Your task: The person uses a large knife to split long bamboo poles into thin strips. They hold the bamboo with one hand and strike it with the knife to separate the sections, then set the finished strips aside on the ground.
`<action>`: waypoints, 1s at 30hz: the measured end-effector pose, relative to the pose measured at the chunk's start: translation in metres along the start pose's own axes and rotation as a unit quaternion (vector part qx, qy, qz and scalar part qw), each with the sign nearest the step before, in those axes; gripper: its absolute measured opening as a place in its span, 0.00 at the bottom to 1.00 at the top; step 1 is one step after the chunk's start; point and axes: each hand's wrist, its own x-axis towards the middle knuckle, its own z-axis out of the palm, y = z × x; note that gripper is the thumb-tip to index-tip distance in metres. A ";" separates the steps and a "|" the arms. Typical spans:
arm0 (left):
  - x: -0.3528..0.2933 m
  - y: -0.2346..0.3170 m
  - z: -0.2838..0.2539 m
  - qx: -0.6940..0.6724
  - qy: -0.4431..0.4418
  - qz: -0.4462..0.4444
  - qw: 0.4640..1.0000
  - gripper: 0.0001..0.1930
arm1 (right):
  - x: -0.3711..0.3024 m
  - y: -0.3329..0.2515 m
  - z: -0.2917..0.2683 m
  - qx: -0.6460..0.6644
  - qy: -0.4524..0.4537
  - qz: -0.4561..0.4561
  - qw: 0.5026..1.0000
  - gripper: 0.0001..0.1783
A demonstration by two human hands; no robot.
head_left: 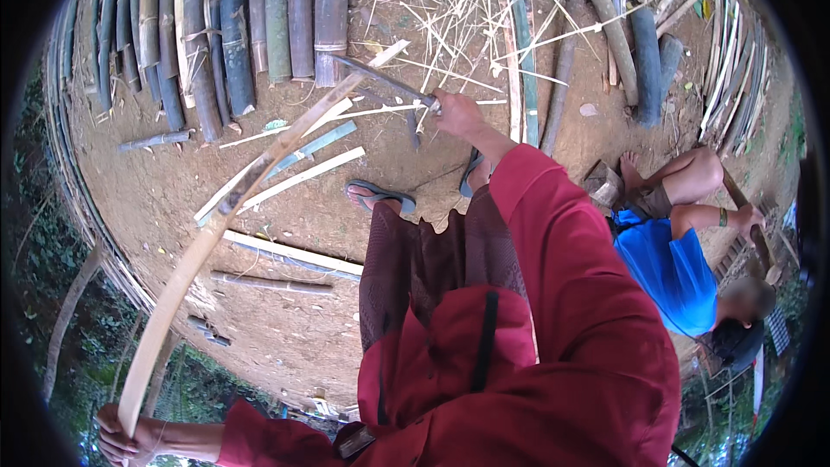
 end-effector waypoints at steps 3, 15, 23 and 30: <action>0.004 0.005 -0.014 -0.040 -0.011 0.007 0.999 0.21 | -0.001 -0.028 -0.021 0.007 -0.023 -0.059 0.998 0.20; -0.002 0.029 -0.030 0.053 0.017 0.007 0.998 0.23 | -0.006 -0.026 -0.020 0.009 -0.098 -0.146 0.984 0.19; -0.007 0.029 -0.034 0.095 0.038 0.016 0.995 0.22 | 0.061 0.065 0.022 -0.039 -0.033 0.042 0.998 0.21; -0.003 0.014 -0.026 0.123 0.056 0.015 0.991 0.21 | 0.070 0.112 0.060 -0.019 -0.036 0.120 0.992 0.21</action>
